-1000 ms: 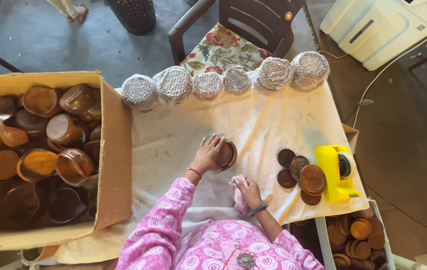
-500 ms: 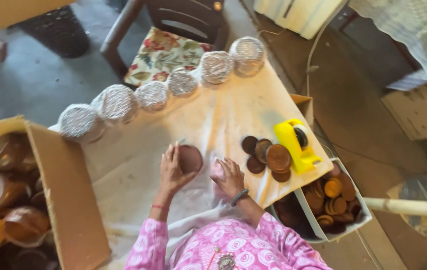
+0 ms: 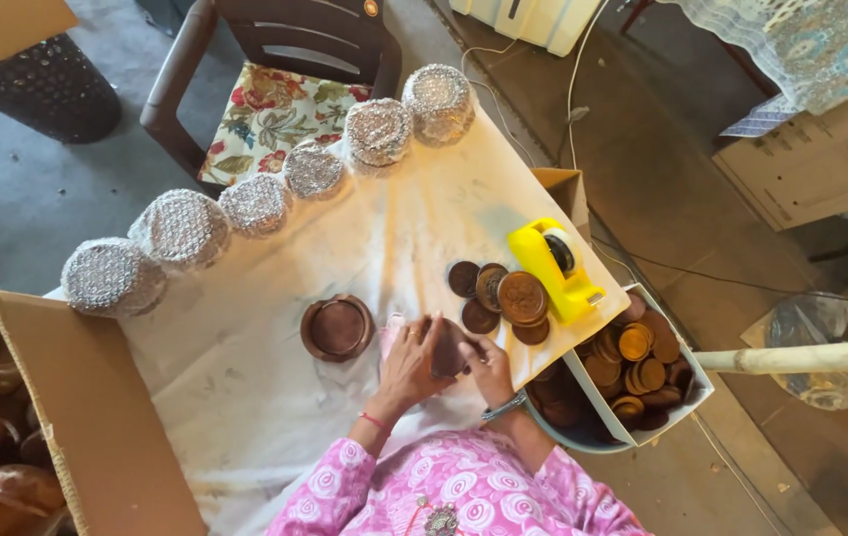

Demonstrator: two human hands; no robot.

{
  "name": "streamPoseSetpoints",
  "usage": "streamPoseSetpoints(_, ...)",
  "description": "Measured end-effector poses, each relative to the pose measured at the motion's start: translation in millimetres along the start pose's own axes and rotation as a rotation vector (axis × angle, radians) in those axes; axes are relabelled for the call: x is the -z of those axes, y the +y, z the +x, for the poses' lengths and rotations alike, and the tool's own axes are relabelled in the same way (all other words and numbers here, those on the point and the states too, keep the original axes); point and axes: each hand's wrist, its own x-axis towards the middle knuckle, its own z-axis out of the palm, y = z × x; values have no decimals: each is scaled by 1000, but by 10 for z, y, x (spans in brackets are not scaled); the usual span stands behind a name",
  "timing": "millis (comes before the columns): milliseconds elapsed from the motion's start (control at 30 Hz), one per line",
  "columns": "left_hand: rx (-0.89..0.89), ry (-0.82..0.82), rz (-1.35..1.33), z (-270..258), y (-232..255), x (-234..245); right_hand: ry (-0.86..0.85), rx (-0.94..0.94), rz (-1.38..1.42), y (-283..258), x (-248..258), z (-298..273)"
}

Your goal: Wiping and cleaning brown terracotta pottery lids with a cloth and stacking them.

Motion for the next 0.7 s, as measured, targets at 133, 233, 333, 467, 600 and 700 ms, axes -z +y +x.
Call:
streamPoseSetpoints(133, -82, 58, -79, -58, -264, -232, 296, -11, 68, 471, 539, 217)
streamPoseSetpoints(233, -59, 102, -125, -223, -666, -487, 540, -31, 304, 628, 944, 407)
streamPoseSetpoints(333, -72, 64, -79, -365, -854, -539, 717, -28, 407, 569, 1109, 589)
streamPoseSetpoints(467, -112, -33, 113, -498, -948, -627, 859, -5, 289, 512, 1205, 716)
streamPoseSetpoints(600, -166, -18, 194, -529, -990, -690, 901, -106, -14, 741, 1588, 434)
streamPoseSetpoints(700, -170, 36, 186, -524, -959, -671, 802, 41, 40, 987, 2092, 138)
